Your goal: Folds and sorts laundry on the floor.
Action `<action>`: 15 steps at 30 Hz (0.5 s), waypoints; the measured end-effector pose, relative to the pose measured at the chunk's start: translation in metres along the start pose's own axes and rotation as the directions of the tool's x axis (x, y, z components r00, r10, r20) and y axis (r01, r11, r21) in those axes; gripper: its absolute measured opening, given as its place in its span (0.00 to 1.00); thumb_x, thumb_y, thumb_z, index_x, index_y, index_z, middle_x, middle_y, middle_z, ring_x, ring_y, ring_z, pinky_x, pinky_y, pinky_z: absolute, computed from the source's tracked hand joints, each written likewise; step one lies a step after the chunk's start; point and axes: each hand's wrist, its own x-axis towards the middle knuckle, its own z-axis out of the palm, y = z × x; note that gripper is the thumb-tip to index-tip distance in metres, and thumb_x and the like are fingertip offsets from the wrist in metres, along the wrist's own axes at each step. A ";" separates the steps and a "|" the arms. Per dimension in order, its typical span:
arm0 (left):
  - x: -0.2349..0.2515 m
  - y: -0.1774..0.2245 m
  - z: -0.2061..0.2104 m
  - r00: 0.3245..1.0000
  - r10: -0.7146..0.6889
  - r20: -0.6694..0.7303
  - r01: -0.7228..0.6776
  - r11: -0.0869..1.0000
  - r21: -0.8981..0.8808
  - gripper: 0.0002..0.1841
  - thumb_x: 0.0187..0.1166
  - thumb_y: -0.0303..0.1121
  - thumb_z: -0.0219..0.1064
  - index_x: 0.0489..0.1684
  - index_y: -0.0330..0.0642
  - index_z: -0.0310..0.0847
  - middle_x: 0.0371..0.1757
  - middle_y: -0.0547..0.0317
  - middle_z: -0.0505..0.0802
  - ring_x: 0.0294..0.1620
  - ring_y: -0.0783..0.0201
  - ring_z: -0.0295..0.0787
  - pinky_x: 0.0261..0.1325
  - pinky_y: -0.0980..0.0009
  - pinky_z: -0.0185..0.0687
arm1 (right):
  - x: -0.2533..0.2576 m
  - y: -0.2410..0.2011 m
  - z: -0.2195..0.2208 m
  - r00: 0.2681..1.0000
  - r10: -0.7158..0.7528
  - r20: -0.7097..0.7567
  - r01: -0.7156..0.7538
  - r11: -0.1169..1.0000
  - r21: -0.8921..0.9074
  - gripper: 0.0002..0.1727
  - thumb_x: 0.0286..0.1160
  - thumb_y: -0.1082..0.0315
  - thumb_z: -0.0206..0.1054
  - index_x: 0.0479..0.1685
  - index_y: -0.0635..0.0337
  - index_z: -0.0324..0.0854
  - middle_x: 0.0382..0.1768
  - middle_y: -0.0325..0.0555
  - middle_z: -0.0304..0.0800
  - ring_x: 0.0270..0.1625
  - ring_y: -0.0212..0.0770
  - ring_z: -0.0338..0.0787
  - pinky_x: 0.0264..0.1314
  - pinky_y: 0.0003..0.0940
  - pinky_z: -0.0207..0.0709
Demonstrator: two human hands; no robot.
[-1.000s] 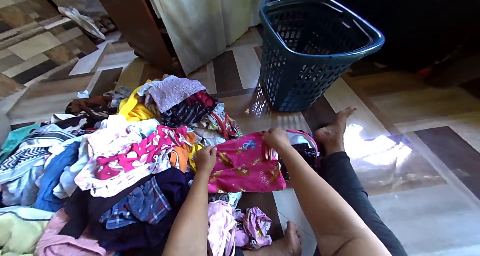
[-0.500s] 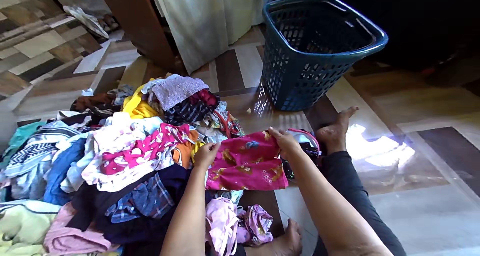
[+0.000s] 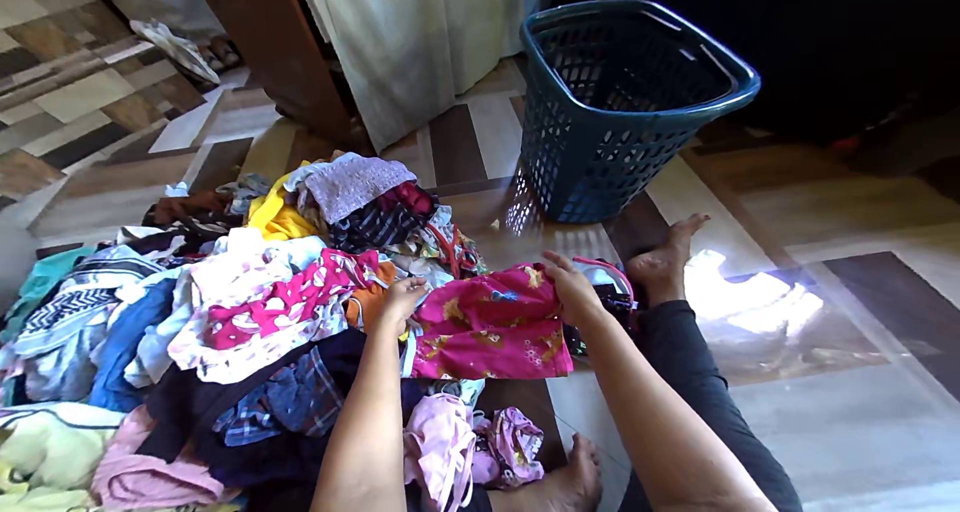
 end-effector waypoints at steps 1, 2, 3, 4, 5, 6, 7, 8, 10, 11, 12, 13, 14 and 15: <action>0.000 -0.001 -0.001 1.000 0.007 -0.014 -0.008 1.000 -0.019 0.17 0.85 0.31 0.66 0.67 0.31 0.80 0.66 0.36 0.86 0.67 0.48 0.81 0.71 0.49 0.74 | 0.000 0.001 -0.001 1.000 -0.022 0.004 0.022 0.999 0.025 0.26 0.92 0.70 0.45 0.87 0.49 0.65 0.61 0.61 0.84 0.56 0.51 0.87 0.58 0.52 0.80; -0.001 -0.002 -0.003 1.000 0.020 -0.021 -0.021 0.999 -0.033 0.17 0.86 0.32 0.65 0.67 0.31 0.80 0.66 0.37 0.86 0.67 0.49 0.81 0.71 0.50 0.74 | 0.001 0.002 -0.003 0.999 -0.043 0.009 0.043 0.998 0.035 0.26 0.92 0.70 0.43 0.87 0.48 0.64 0.60 0.61 0.84 0.54 0.50 0.87 0.56 0.50 0.80; 0.000 -0.004 -0.004 0.999 0.036 -0.027 -0.037 0.998 -0.044 0.17 0.86 0.33 0.65 0.66 0.31 0.80 0.65 0.38 0.86 0.66 0.50 0.81 0.70 0.51 0.74 | 0.002 0.004 -0.005 0.998 -0.063 0.006 0.062 0.998 0.032 0.26 0.92 0.71 0.43 0.87 0.50 0.64 0.59 0.61 0.84 0.53 0.49 0.87 0.56 0.49 0.80; 0.002 -0.007 -0.005 0.998 0.052 -0.024 -0.053 0.997 -0.050 0.17 0.86 0.34 0.65 0.66 0.30 0.81 0.65 0.38 0.86 0.65 0.51 0.81 0.70 0.52 0.74 | 0.003 0.006 -0.006 0.997 -0.078 0.002 0.078 0.997 0.012 0.25 0.93 0.72 0.43 0.85 0.54 0.66 0.60 0.61 0.84 0.55 0.49 0.87 0.58 0.48 0.80; 0.003 -0.009 -0.007 0.998 0.061 -0.006 -0.062 0.997 -0.047 0.18 0.86 0.34 0.65 0.66 0.30 0.80 0.66 0.38 0.86 0.67 0.50 0.81 0.71 0.52 0.74 | 0.004 0.007 -0.007 0.996 -0.089 -0.001 0.089 0.996 -0.024 0.23 0.93 0.72 0.43 0.82 0.60 0.69 0.63 0.61 0.83 0.59 0.49 0.86 0.62 0.48 0.79; 0.002 -0.008 -0.009 0.997 0.065 0.028 -0.064 0.997 -0.034 0.19 0.85 0.34 0.66 0.68 0.30 0.80 0.67 0.38 0.85 0.69 0.50 0.80 0.74 0.51 0.72 | 0.004 0.006 -0.008 0.996 -0.089 -0.007 0.089 0.993 -0.072 0.21 0.93 0.73 0.44 0.78 0.64 0.72 0.67 0.61 0.82 0.63 0.49 0.85 0.67 0.48 0.77; 0.001 -0.007 -0.011 0.995 0.065 0.070 -0.065 0.998 -0.010 0.20 0.84 0.33 0.67 0.69 0.30 0.79 0.69 0.38 0.85 0.71 0.50 0.79 0.75 0.51 0.71 | 0.003 0.004 -0.008 0.996 -0.082 -0.021 0.079 0.989 -0.127 0.20 0.93 0.73 0.45 0.74 0.66 0.75 0.67 0.62 0.83 0.64 0.50 0.85 0.68 0.49 0.76; -0.001 -0.006 -0.013 0.992 0.064 0.110 -0.066 0.998 0.017 0.20 0.83 0.32 0.69 0.70 0.31 0.79 0.69 0.38 0.85 0.71 0.50 0.80 0.75 0.51 0.71 | 0.002 0.003 -0.008 0.996 -0.080 -0.034 0.073 0.981 -0.178 0.19 0.92 0.73 0.46 0.71 0.67 0.78 0.64 0.62 0.84 0.63 0.51 0.85 0.67 0.50 0.76; -0.004 -0.002 -0.015 0.982 0.056 0.179 -0.064 0.997 0.044 0.22 0.80 0.30 0.70 0.72 0.32 0.78 0.69 0.37 0.85 0.69 0.50 0.81 0.74 0.52 0.74 | 0.002 0.001 -0.009 0.996 -0.086 -0.024 0.076 0.961 -0.266 0.16 0.90 0.72 0.53 0.67 0.67 0.80 0.60 0.62 0.86 0.61 0.52 0.87 0.66 0.52 0.77; -0.005 0.000 -0.016 0.979 0.050 0.196 -0.060 0.997 0.043 0.23 0.80 0.29 0.71 0.73 0.32 0.78 0.68 0.36 0.86 0.68 0.50 0.82 0.73 0.53 0.75 | 0.001 0.000 -0.010 0.996 -0.083 -0.007 0.077 0.950 -0.302 0.15 0.88 0.72 0.57 0.66 0.67 0.81 0.59 0.62 0.87 0.60 0.52 0.87 0.66 0.52 0.78; -0.005 0.000 -0.017 0.978 0.043 0.203 -0.052 0.998 0.037 0.23 0.79 0.28 0.71 0.73 0.33 0.77 0.67 0.37 0.86 0.66 0.51 0.83 0.71 0.54 0.75 | 0.001 -0.002 -0.009 0.997 -0.081 0.004 0.078 0.939 -0.334 0.15 0.86 0.70 0.62 0.64 0.67 0.82 0.57 0.62 0.89 0.58 0.52 0.88 0.65 0.52 0.78; -0.005 0.000 -0.018 0.980 0.038 0.198 -0.044 0.999 0.029 0.23 0.79 0.27 0.71 0.73 0.34 0.78 0.64 0.38 0.88 0.63 0.53 0.84 0.69 0.55 0.77 | 0.002 -0.002 -0.009 0.997 -0.073 0.011 0.072 0.928 -0.365 0.15 0.85 0.68 0.64 0.63 0.67 0.83 0.56 0.61 0.89 0.58 0.52 0.88 0.65 0.53 0.78; -0.005 0.000 -0.018 0.982 0.036 0.185 -0.041 0.999 0.022 0.22 0.79 0.27 0.71 0.72 0.34 0.78 0.60 0.40 0.89 0.59 0.55 0.86 0.66 0.57 0.79 | 0.003 -0.003 -0.010 0.998 -0.061 0.012 0.061 0.916 -0.397 0.16 0.86 0.66 0.65 0.64 0.67 0.83 0.56 0.62 0.89 0.59 0.54 0.88 0.67 0.54 0.78; -0.004 -0.001 -0.019 0.984 0.034 0.175 -0.037 0.999 0.012 0.23 0.79 0.26 0.71 0.73 0.34 0.78 0.58 0.40 0.90 0.56 0.57 0.86 0.64 0.57 0.79 | 0.004 -0.003 -0.011 0.999 -0.044 0.008 0.043 0.903 -0.428 0.18 0.87 0.65 0.63 0.66 0.67 0.82 0.58 0.64 0.88 0.62 0.56 0.87 0.69 0.56 0.76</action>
